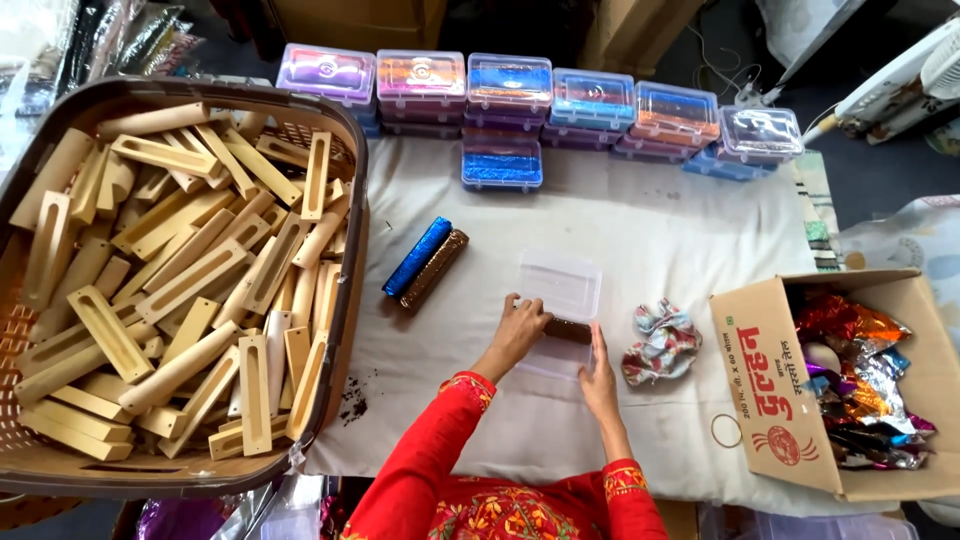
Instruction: Packaging decorative rolls or incense sticks into clear plastic containers in a workshop setting.
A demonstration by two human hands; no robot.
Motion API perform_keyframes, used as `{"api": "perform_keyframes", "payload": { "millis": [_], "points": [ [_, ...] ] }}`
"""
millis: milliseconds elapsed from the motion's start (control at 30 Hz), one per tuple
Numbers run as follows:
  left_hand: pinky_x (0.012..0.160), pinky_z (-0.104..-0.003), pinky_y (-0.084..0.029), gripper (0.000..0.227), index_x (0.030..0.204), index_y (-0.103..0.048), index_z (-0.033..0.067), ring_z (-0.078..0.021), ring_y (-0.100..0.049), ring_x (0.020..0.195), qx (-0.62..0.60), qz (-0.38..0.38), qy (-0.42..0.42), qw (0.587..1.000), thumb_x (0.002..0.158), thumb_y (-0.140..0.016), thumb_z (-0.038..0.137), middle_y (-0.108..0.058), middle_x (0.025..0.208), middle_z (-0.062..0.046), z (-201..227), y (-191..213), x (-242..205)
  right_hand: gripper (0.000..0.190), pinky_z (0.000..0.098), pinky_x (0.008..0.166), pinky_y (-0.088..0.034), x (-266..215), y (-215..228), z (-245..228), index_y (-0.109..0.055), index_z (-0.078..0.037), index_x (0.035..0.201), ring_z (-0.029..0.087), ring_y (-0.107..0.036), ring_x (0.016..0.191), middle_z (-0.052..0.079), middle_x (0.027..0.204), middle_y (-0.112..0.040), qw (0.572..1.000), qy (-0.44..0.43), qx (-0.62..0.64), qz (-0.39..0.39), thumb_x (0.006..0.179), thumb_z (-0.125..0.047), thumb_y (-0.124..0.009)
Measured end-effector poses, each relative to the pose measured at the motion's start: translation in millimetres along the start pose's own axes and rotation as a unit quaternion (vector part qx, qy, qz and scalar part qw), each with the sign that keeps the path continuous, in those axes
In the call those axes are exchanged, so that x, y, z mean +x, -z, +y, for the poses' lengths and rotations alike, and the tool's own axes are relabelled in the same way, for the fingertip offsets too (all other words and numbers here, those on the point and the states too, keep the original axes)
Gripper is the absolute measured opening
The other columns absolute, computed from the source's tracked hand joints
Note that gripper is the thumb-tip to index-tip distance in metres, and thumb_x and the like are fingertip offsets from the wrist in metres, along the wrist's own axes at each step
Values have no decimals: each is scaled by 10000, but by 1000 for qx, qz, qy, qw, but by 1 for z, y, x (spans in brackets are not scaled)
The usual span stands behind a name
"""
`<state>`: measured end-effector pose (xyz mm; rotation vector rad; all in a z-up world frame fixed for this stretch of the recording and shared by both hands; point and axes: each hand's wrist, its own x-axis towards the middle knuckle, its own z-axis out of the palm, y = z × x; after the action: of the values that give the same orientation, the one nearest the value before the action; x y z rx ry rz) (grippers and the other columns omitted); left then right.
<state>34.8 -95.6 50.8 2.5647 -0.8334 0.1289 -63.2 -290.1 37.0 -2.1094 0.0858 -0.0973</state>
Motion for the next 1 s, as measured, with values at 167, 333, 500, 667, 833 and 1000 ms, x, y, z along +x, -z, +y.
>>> {"api": "perform_keyframes", "payload": {
  "millis": [167, 333, 500, 667, 833, 1000],
  "points": [
    [1071, -479, -364, 311, 1187, -689, 105, -220, -596, 1105, 72, 76, -47, 993, 878, -659, 128, -628, 1151, -73, -3, -12, -8, 1040, 386, 1077, -477, 3, -3, 11, -149, -277, 1629, 306, -565, 1331, 75, 1669, -318, 997, -75, -22, 6, 788, 139, -596],
    [1093, -503, -364, 502, 1347, -571, 106, -202, -586, 1145, 115, 92, -47, 988, 852, -651, 82, -606, 1190, -53, -2, -14, -7, 1016, 397, 1075, -479, 0, -4, 19, -174, -285, 1625, 317, -572, 1328, 52, 1664, -355, 998, -62, -28, 8, 803, 107, -623],
    [1072, -448, -399, 713, 1475, -497, 103, -184, -598, 1049, 143, 39, -33, 988, 797, -688, -7, -612, 1105, -34, -2, -4, 0, 959, 386, 1112, -452, -1, -2, 14, -216, -271, 1621, 292, -530, 1380, 31, 1664, -351, 996, -87, -9, -1, 831, 92, -619],
    [987, -372, -429, 763, 1481, -481, 22, -198, -607, 1060, 129, 26, -30, 991, 747, -687, -7, -622, 1094, -54, 3, 10, -4, 939, 366, 1200, -337, 3, 5, 4, -336, -227, 1585, 270, -340, 1519, 68, 1662, -336, 999, 2, -45, -6, 771, 160, -597],
    [985, -361, -435, 735, 1471, -495, 35, -177, -606, 1136, 129, 20, 8, 991, 757, -665, -16, -631, 1124, -47, 4, -13, -14, 948, 340, 1191, -340, 2, 7, 13, -327, -229, 1580, 239, -334, 1509, 73, 1667, -314, 998, -10, -50, -30, 757, 159, -593],
    [1089, -425, -419, 558, 1462, -529, 107, -177, -589, 1234, 129, 45, 7, 991, 927, -683, 86, -616, 1266, -33, -17, -39, -17, 965, 404, 1109, -427, 4, -4, 66, -239, -245, 1621, 325, -504, 1391, 128, 1618, -406, 999, -9, -35, -13, 791, 84, -606]
  ]
}}
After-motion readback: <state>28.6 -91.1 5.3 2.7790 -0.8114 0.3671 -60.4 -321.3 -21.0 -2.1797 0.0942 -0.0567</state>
